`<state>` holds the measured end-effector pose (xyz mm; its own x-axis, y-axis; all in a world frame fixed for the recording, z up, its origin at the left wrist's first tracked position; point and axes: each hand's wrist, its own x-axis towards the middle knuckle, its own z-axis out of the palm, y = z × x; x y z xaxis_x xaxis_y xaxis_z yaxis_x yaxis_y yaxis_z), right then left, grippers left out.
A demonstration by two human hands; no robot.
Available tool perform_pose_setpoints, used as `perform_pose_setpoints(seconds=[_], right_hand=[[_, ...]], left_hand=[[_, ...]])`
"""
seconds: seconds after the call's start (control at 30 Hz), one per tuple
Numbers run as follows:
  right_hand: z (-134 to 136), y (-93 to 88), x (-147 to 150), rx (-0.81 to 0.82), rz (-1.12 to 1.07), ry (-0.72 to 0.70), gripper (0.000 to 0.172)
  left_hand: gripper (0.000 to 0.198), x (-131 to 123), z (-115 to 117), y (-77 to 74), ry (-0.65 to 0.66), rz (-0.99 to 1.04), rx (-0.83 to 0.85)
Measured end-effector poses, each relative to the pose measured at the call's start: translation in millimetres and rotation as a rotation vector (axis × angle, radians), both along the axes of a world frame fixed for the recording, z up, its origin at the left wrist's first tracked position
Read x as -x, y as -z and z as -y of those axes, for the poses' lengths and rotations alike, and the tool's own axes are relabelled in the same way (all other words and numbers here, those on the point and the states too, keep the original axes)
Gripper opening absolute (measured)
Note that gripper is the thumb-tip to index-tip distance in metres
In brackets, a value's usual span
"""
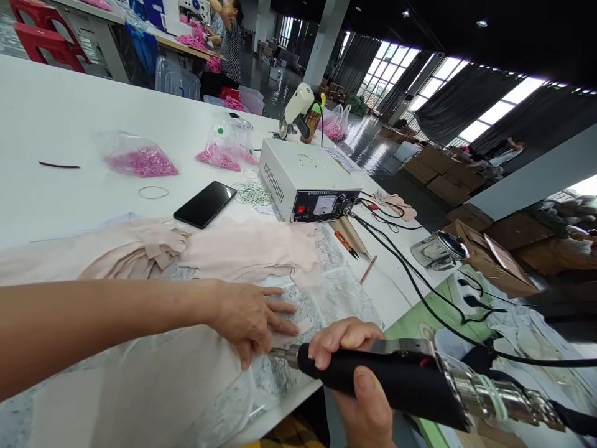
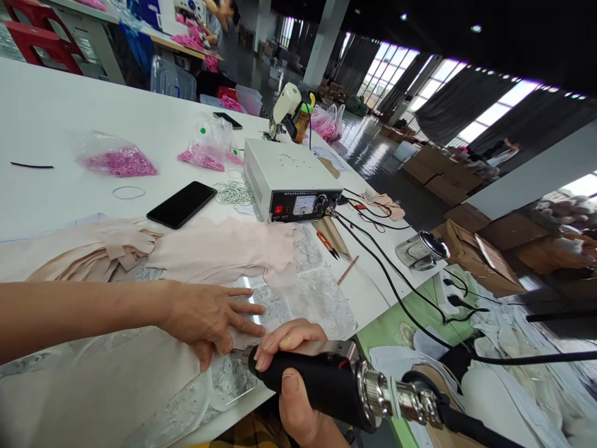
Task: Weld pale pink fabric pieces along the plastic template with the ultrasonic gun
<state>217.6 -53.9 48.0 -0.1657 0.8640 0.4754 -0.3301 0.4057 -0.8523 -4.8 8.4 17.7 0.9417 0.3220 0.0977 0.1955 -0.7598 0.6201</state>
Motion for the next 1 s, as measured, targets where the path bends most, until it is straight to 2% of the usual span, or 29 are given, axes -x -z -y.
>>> perform_pose_setpoints(seconds=[0.23,0.53,0.87,1.0], right_hand=[[1.1,-2.0,-0.2,-0.002,0.0,-0.016,0.014],[-3.1,-4.0,-27.8,0.008,-0.064,0.229,0.015],[-10.5,5.5,-25.5,-0.041,-0.088,0.304,0.013],[-12.8,5.6,-27.7,-0.065,-0.072,0.307,0.012]], left_hand=[[0.024,1.0,-0.1,3.4,0.022,0.052,-0.016],[0.029,0.9,-1.1,1.9,0.051,0.022,-0.048],[0.026,3.6,-2.8,3.4,0.061,-0.009,-0.064],[0.019,8.4,1.0,0.3,0.039,-0.03,-0.082]])
